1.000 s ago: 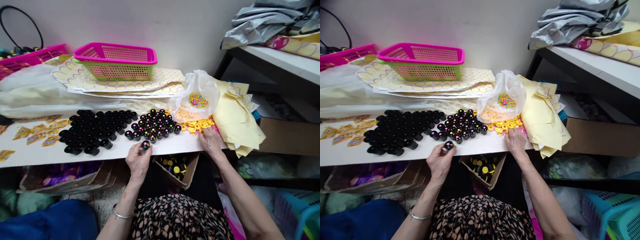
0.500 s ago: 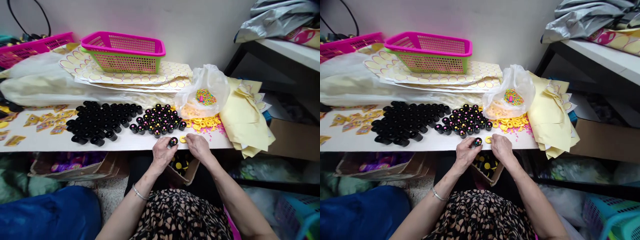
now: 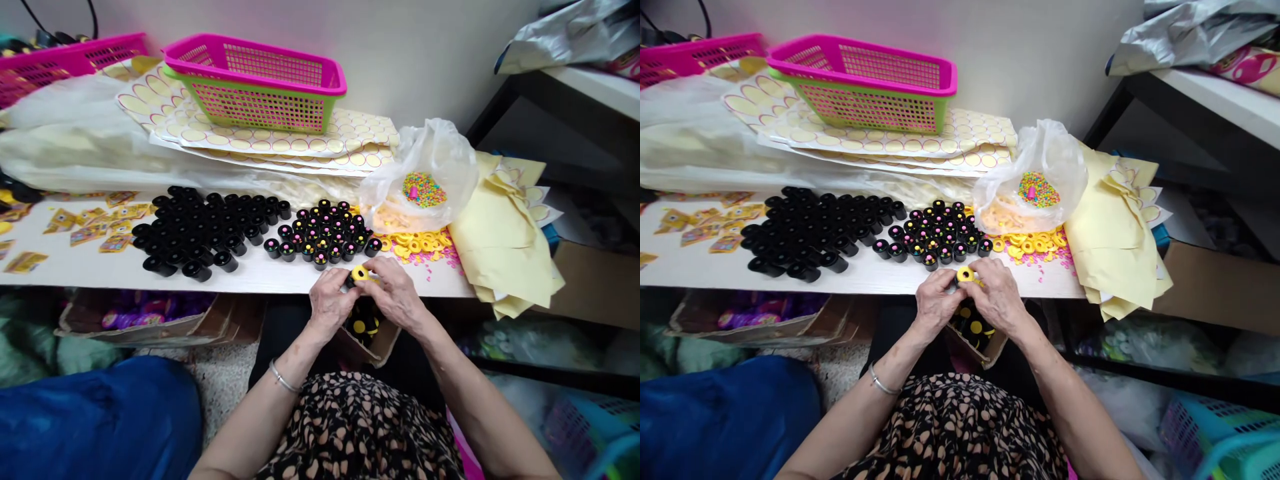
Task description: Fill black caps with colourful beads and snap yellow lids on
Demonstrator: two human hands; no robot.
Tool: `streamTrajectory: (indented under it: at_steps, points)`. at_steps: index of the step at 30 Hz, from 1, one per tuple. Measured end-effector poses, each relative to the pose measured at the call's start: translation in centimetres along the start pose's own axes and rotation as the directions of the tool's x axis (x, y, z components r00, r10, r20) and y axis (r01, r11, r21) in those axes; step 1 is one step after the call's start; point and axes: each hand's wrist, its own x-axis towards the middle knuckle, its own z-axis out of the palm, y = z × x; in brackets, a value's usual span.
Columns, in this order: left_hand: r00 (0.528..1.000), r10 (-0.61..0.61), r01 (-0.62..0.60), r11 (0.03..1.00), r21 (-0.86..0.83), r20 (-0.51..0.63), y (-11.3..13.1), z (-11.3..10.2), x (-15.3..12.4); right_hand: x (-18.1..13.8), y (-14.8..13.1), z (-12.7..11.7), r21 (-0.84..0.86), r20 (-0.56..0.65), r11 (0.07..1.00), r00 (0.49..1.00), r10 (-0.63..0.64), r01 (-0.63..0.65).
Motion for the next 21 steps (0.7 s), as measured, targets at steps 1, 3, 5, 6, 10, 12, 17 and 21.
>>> streamTrajectory:
  at_steps: [1, 3, 5, 6, 10, 12, 17, 21]
  points:
    - [1.000, -0.003, 0.004, 1.000, -0.005, 0.003, 0.0, 0.0, 0.0, 0.1, -0.5, -0.1, -0.024, 0.042, 1.000, 0.999, -0.010, 0.011]
    - [1.000, -0.007, 0.007, 1.000, -0.015, 0.007, 0.0, -0.1, 0.0, 0.3, -1.2, -0.2, -0.076, 0.097, 0.997, 0.995, 0.004, 0.003]
    - [1.000, -0.008, 0.009, 1.000, -0.021, 0.011, 0.0, 0.0, 0.0, 0.5, -1.4, -0.2, -0.089, 0.118, 0.996, 0.993, 0.029, -0.018]
    - [1.000, -0.010, 0.010, 1.000, -0.020, 0.010, 0.0, 0.0, 0.0, 0.6, -1.4, -0.2, -0.076, 0.124, 0.997, 0.992, 0.039, -0.030]
    - [1.000, -0.030, 0.030, 0.999, -0.017, -0.007, 0.0, 0.2, -0.1, 0.6, -1.3, -0.1, 0.013, 0.136, 0.997, 0.988, 0.078, -0.080]
    - [0.999, -0.034, 0.033, 0.999, -0.036, -0.010, 0.1, 0.1, 0.0, 0.6, -1.4, 0.0, 0.030, 0.137, 0.994, 0.985, 0.103, -0.108]
    - [0.984, -0.147, 0.169, 0.946, -0.276, 0.098, 0.4, -1.2, 0.7, 0.7, -1.6, 0.1, 0.035, 0.108, 0.991, 0.987, 0.121, -0.126]
    - [0.920, -0.327, 0.391, 0.757, -0.524, 0.214, 1.0, -1.4, 1.5, 0.5, -1.0, 0.7, 0.229, 0.066, 0.960, 0.986, 0.152, -0.163]
